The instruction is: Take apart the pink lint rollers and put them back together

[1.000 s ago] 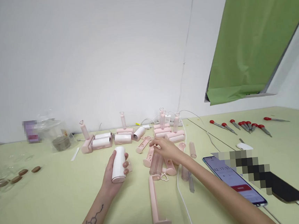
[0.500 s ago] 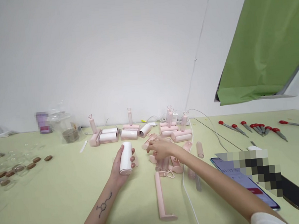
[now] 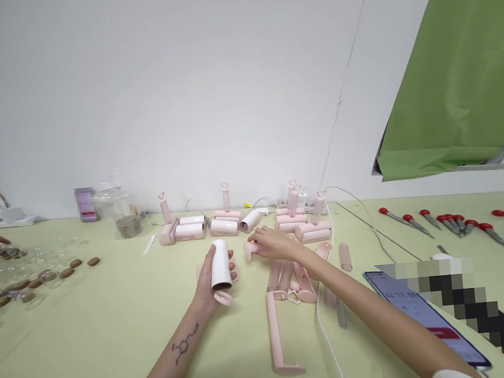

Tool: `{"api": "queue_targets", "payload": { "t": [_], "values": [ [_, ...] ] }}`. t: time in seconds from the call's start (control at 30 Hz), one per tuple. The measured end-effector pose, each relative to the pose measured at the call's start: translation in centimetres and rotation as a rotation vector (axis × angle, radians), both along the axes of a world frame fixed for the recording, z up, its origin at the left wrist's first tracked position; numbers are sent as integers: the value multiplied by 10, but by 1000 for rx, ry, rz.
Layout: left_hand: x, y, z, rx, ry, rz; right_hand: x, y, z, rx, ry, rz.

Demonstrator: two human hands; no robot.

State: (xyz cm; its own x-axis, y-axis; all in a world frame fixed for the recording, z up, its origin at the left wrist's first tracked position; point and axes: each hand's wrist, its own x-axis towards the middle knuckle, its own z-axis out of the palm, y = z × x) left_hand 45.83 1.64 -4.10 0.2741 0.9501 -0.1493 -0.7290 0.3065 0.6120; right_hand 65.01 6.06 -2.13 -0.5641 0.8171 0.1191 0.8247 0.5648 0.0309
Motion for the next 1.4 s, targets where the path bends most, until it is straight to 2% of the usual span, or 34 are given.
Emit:
{"api": "queue_targets", "payload": {
  "t": [0.17, 0.27, 0.33, 0.4, 0.43, 0.5, 0.57, 0.63, 0.7, 0.8, 0.87, 0.9, 0.93, 1.0, 1.07, 1.1, 1.17, 1.23, 1.4],
  "values": [
    [2, 0, -4, -1, 18, 34, 0, 8, -5, -55, -53, 47],
    [3, 1, -8, -1, 33, 74, 3, 1, 2, -61, -44, 18],
    [3, 2, -8, 4, 33, 104, 0, -18, 11, -32, -14, 8],
    [2, 3, -8, 10, 24, 123, -12, -50, 17, -8, 40, 39],
    [2, 3, -8, 13, 17, 129, -19, -69, 17, -17, 114, 115],
    [1, 4, -7, 15, 2, 134, -36, -105, 8, -164, 150, 322],
    [0, 4, -6, 14, -14, 131, -48, -133, -8, -265, 98, 406],
    [0, 5, -5, 12, -34, 124, -54, -147, -26, -319, 86, 393],
    [-1, 5, -5, 9, -57, 116, -55, -150, -38, -313, 115, 347],
    [-1, 5, -4, -13, -104, 99, -53, -144, -38, -265, 246, 316],
    [0, 4, -3, -46, -137, 56, -52, -136, -27, -202, 414, 295],
    [0, 2, -1, -70, -152, 17, -53, -131, -20, -123, 503, 285],
    [1, 0, 0, -98, -166, -33, -53, -126, -12, 6, 574, 276],
    [4, -6, 5, -157, -198, -143, -56, -114, 1, 375, 627, 295],
    [6, -12, 11, -216, -244, -222, -61, -102, 9, 694, 546, 396],
    [6, -15, 14, -244, -271, -248, -64, -98, 11, 780, 473, 466],
    [5, -18, 18, -293, -324, -276, -70, -92, 10, 828, 336, 604],
    [3, -18, 18, -326, -370, -285, -74, -90, 7, 800, 258, 672],
    [1, -11, 13, -365, -435, -255, -73, -89, 1, 775, 263, 650]
  ]
}}
